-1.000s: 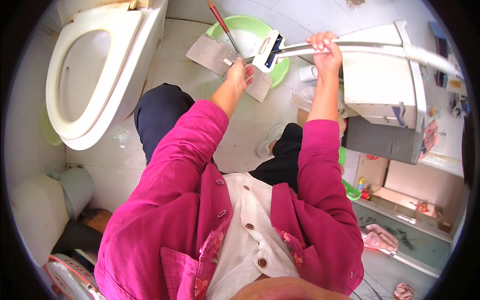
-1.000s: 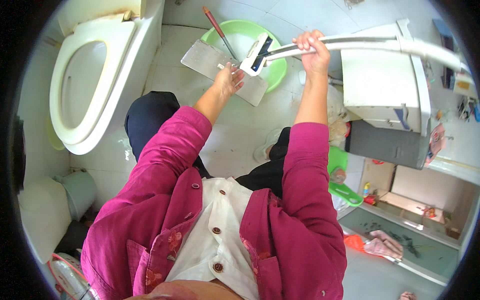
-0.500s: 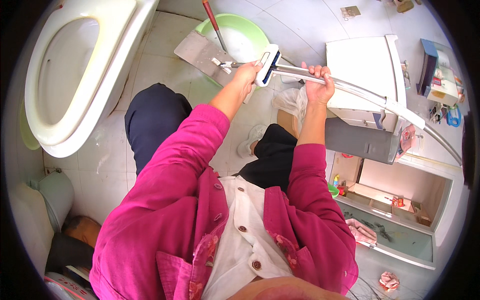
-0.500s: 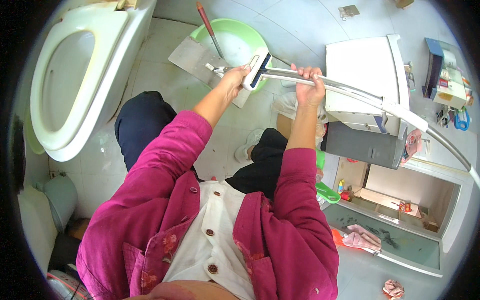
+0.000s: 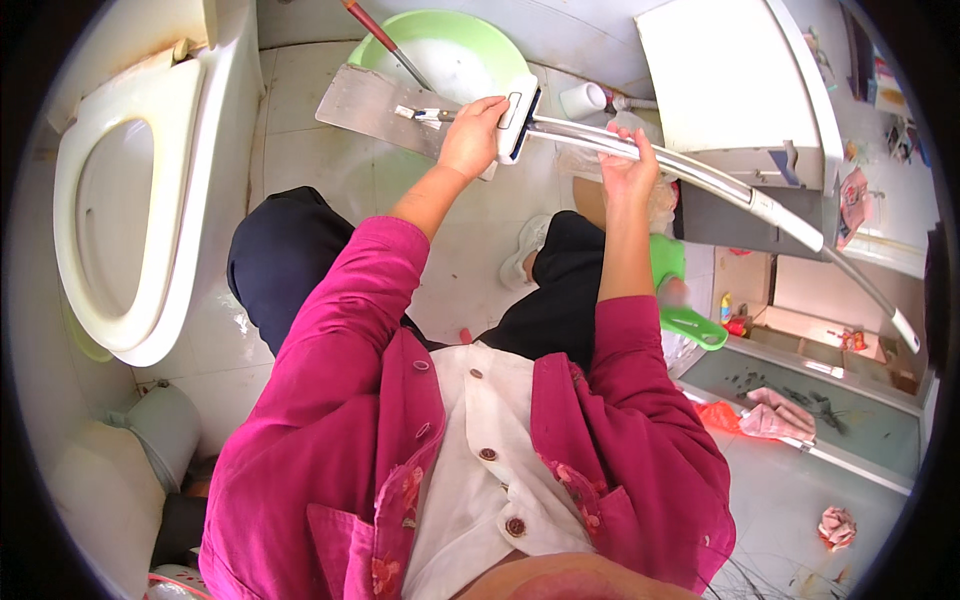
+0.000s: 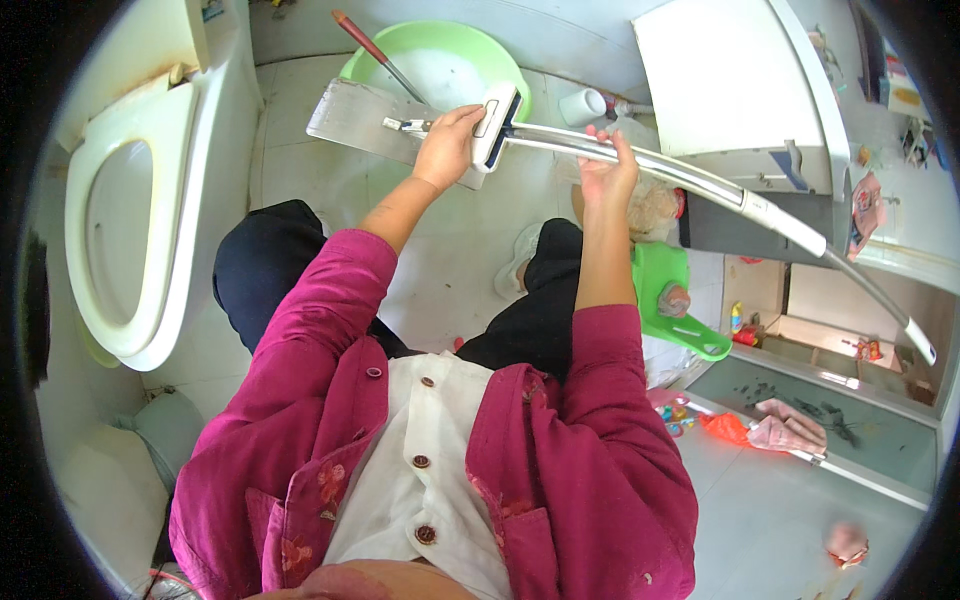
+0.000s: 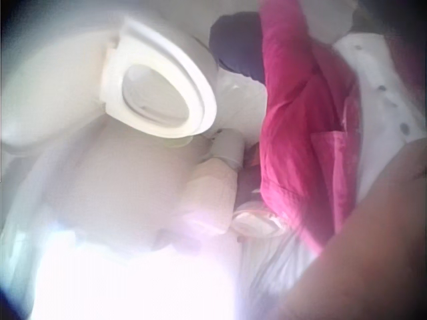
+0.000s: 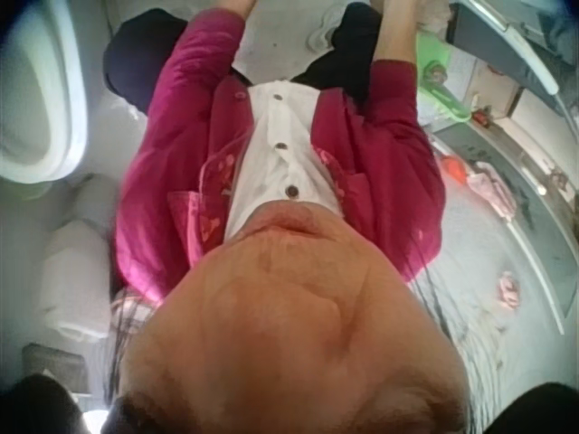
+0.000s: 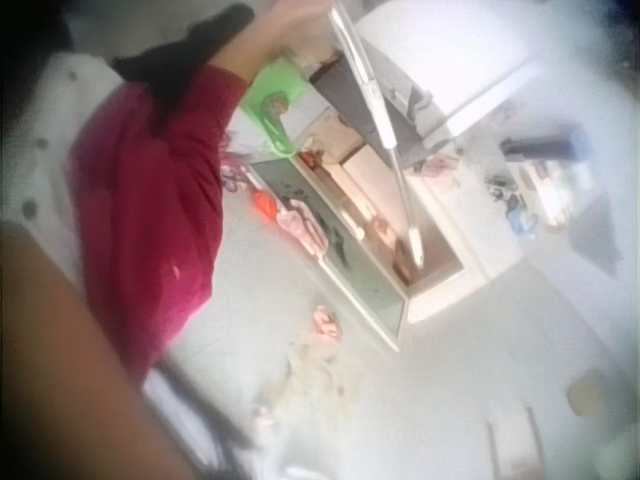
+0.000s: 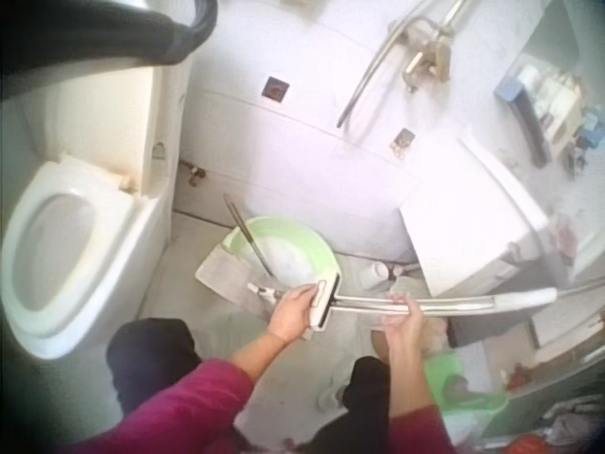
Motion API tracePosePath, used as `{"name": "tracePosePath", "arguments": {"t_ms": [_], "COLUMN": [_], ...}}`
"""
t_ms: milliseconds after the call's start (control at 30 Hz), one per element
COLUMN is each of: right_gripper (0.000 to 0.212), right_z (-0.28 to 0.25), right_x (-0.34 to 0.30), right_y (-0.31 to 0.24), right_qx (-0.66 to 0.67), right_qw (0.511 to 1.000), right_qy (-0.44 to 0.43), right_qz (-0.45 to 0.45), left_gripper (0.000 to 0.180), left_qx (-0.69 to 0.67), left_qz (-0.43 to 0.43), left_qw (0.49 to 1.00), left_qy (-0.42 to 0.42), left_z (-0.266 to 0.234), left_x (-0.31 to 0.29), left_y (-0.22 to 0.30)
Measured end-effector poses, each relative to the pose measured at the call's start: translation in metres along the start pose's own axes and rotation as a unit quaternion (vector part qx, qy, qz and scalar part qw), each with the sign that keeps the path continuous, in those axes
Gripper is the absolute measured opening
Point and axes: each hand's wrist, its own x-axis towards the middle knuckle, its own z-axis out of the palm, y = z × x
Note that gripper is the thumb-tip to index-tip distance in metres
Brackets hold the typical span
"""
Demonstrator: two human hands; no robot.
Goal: The person washes a gray mop head in a green basin of soapy water, wrings it out, and attaches it to a white mop handle. They secure the head using a locking mechanism on the handle and then pour the soapy water from the basin into the toilet.
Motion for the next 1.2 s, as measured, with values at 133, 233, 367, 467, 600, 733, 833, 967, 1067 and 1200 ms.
{"name": "tracePosePath", "arguments": {"t_ms": [133, 233, 367, 467, 600, 733, 833, 967, 1067, 1200], "right_gripper": [0.013, 0.013, 0.012, 0.012, 0.012, 0.012, 0.012, 0.013, 0.014, 0.013], "right_z": [-0.009, -0.02, -0.023, -0.018, -0.022, -0.029, -0.033, -0.023, -0.02, -0.031], "right_x": [0.011, 0.009, 0.01, 0.014, 0.014, 0.013, 0.008, 0.01, 0.008, 0.012], "right_y": [-0.003, -0.004, -0.001, 0.004, 0.003, 0.003, 0.001, 0.004, 0.005, 0.004], "right_qx": [0.021, 0.035, 0.039, 0.047, 0.047, 0.062, 0.056, 0.056, 0.032, 0.062], "right_qw": [0.998, 0.997, 0.998, 0.998, 0.998, 0.995, 0.995, 0.997, 0.997, 0.994], "right_qy": [0.05, 0.055, 0.046, 0.031, 0.045, 0.068, 0.078, 0.058, 0.06, 0.083], "right_qz": [0.027, 0.037, 0.026, 0.021, 0.021, 0.023, 0.03, 0.021, 0.021, 0.021], "left_gripper": [0.027, 0.025, 0.024, 0.025, 0.026, 0.024, 0.026, 0.028, 0.029, 0.027], "left_qx": [0.023, 0.007, 0.031, 0.073, 0.068, 0.037, 0.032, 0.055, 0.045, 0.022], "left_qz": [0.021, 0.015, 0.054, 0.083, 0.077, 0.089, 0.089, 0.102, 0.08, 0.068], "left_qw": [0.998, 0.997, 0.995, 0.988, 0.977, 0.963, 0.962, 0.974, 0.977, 0.973], "left_qy": [-0.05, -0.077, -0.073, -0.106, -0.187, -0.252, -0.256, -0.197, -0.193, -0.219], "left_z": [-0.001, -0.009, -0.008, -0.002, -0.01, -0.033, -0.034, -0.015, -0.008, -0.011], "left_x": [-0.014, -0.032, -0.016, 0.025, 0.043, 0.021, 0.008, 0.03, 0.043, 0.032], "left_y": [0.002, 0.011, 0.009, -0.007, -0.014, -0.013, -0.009, -0.015, -0.019, -0.014]}}
